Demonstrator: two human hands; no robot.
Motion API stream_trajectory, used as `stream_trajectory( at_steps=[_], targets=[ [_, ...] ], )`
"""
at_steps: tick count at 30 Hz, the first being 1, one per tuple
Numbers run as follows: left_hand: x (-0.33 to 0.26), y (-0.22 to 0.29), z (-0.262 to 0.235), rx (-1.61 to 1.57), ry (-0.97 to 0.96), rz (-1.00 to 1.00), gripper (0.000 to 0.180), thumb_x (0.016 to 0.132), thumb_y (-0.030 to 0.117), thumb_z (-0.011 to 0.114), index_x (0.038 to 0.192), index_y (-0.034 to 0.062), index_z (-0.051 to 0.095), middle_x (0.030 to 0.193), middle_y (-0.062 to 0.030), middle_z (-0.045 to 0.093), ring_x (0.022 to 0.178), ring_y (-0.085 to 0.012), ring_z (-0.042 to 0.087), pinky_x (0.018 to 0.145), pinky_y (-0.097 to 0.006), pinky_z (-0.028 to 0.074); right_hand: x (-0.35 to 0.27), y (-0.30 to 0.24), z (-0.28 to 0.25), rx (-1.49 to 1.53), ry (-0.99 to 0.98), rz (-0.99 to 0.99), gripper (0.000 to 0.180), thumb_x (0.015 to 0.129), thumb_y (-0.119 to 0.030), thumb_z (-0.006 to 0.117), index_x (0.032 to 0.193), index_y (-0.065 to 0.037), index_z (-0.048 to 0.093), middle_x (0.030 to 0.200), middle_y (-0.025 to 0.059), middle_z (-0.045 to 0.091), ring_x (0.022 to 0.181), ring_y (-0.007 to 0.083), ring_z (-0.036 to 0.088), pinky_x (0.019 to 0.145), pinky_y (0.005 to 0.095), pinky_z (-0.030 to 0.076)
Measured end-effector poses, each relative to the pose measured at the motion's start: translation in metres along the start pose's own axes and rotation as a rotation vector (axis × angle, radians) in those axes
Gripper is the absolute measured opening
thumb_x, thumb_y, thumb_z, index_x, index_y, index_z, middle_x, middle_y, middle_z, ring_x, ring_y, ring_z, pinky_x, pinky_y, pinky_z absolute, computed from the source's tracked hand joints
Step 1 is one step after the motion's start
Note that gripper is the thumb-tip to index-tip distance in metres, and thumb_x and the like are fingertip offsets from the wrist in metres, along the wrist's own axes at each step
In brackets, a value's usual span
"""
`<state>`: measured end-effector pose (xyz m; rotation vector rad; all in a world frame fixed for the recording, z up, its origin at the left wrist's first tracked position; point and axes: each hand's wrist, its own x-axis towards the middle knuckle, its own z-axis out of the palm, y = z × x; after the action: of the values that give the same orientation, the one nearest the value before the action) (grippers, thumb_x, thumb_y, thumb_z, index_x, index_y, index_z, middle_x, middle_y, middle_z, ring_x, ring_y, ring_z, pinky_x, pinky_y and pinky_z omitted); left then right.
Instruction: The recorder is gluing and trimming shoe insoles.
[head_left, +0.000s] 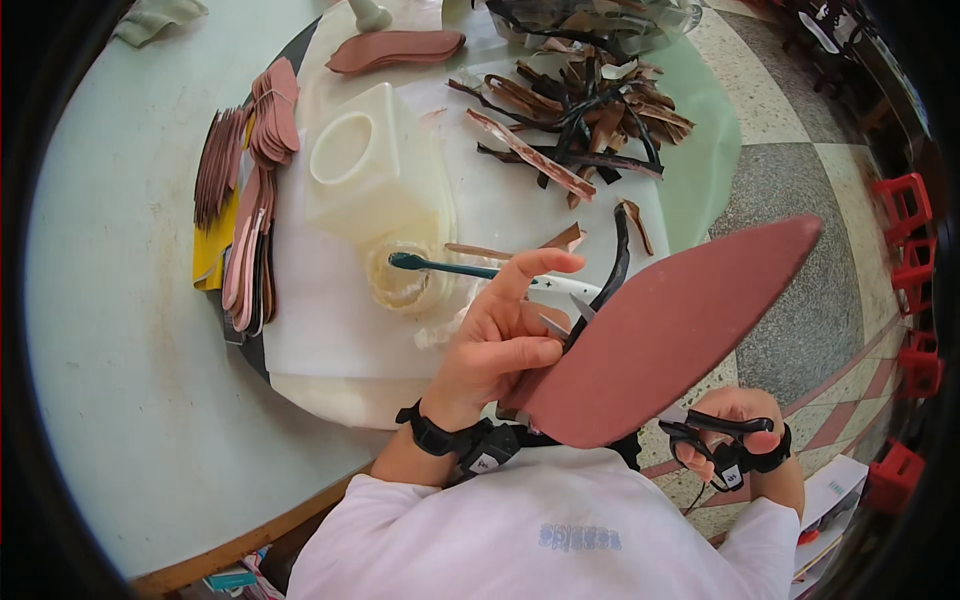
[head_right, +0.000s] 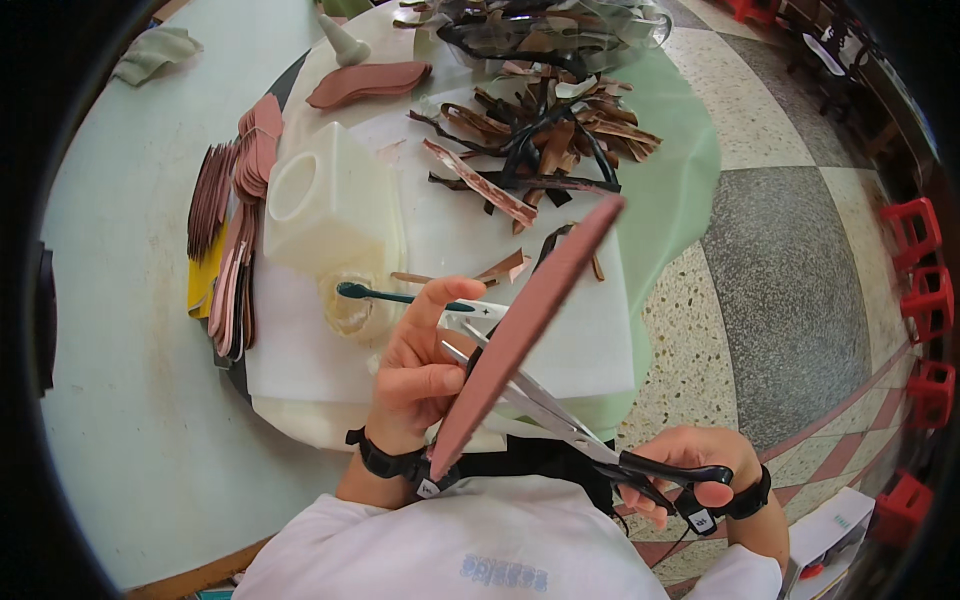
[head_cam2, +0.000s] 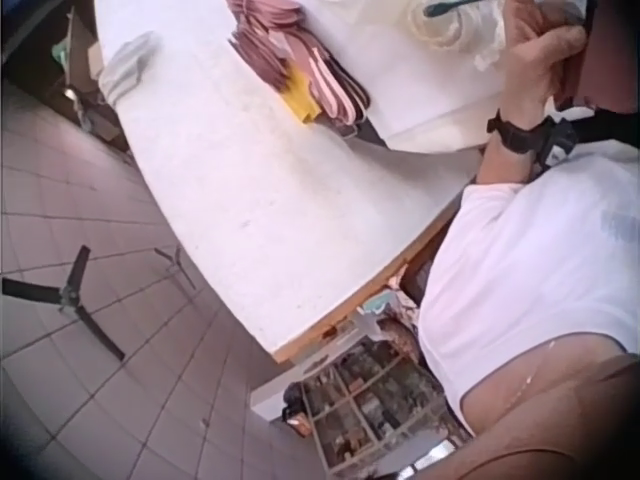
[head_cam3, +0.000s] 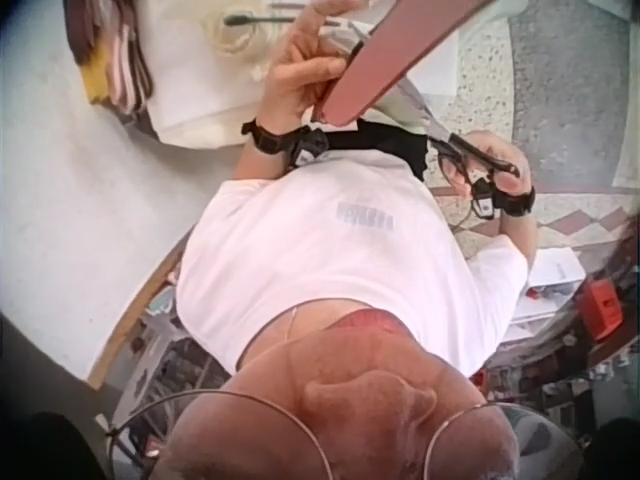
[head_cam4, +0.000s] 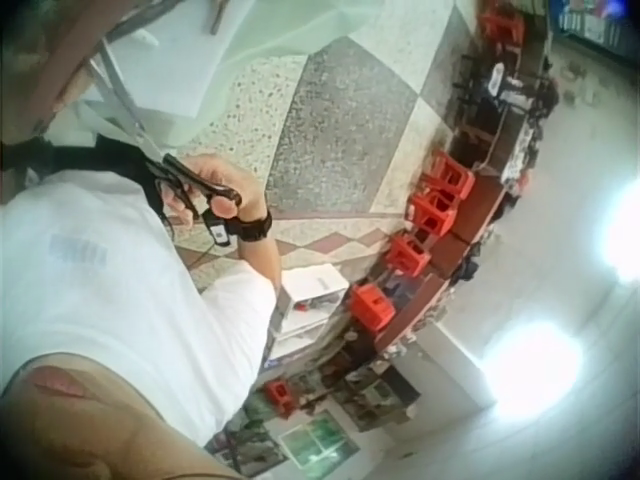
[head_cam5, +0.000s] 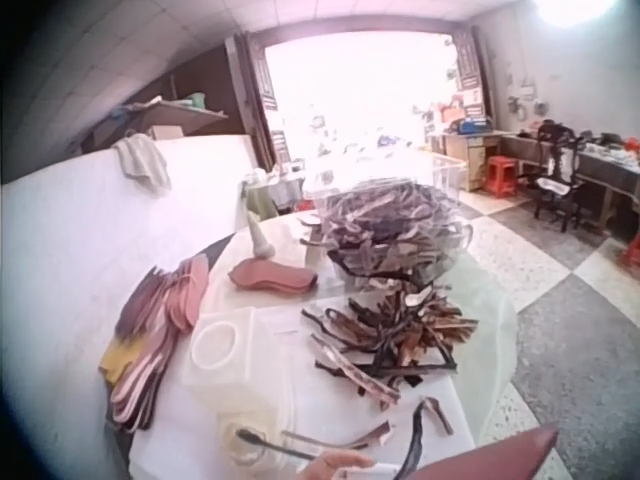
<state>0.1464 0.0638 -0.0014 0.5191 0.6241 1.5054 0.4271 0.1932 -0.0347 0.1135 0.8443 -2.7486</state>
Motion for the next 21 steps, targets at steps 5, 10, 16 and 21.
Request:
stream_trajectory(
  at_steps=[5, 10, 16, 21],
  targets=[
    [0.006, 0.002, 0.003, 0.069, 0.060, -0.107, 0.061, 0.077, -0.009, 0.053, 0.134, 0.0031, 0.034, 0.079, -0.0085, 0.062, 0.066, -0.0088, 0.056, 0.058, -0.018, 0.040, -0.001, 0.000, -0.015, 0.046, 0.002, -0.004, 0.042, 0.076, -0.021, 0.070, 0.102, 0.006, 0.053, 0.081, 0.0080, 0.057, 0.066, 0.0150, 0.057, 0.066, 0.0266, 0.048],
    [0.005, 0.001, 0.006, 0.207, -0.056, -0.166, 0.051, 0.070, -0.011, 0.054, 0.121, -0.0039, 0.049, 0.096, -0.0130, 0.061, 0.079, -0.0139, 0.059, 0.071, -0.022, 0.045, 0.000, 0.003, -0.019, 0.013, -0.012, 0.034, 0.047, 0.073, -0.030, 0.068, 0.099, 0.007, 0.053, 0.079, 0.0082, 0.057, 0.064, 0.0151, 0.057, 0.063, 0.0264, 0.047],
    [0.005, -0.004, -0.009, 0.260, -0.170, -0.241, 0.034, 0.072, -0.006, 0.058, 0.106, -0.0065, 0.057, 0.094, -0.0093, 0.063, 0.083, -0.0100, 0.060, 0.073, -0.020, 0.046, 0.002, 0.008, -0.028, -0.026, -0.011, 0.047, 0.055, 0.071, -0.041, 0.065, 0.096, 0.007, 0.054, 0.077, 0.0086, 0.057, 0.061, 0.0153, 0.057, 0.059, 0.0262, 0.046],
    [0.007, 0.000, -0.006, 0.145, -0.175, -0.279, 0.020, 0.078, 0.000, 0.062, 0.097, -0.0051, 0.057, 0.086, -0.0043, 0.063, 0.080, -0.0049, 0.058, 0.071, -0.017, 0.044, 0.005, 0.011, -0.035, -0.070, -0.008, 0.026, 0.063, 0.069, -0.050, 0.063, 0.094, 0.008, 0.055, 0.075, 0.0088, 0.057, 0.059, 0.0154, 0.056, 0.056, 0.0260, 0.045]
  ],
)
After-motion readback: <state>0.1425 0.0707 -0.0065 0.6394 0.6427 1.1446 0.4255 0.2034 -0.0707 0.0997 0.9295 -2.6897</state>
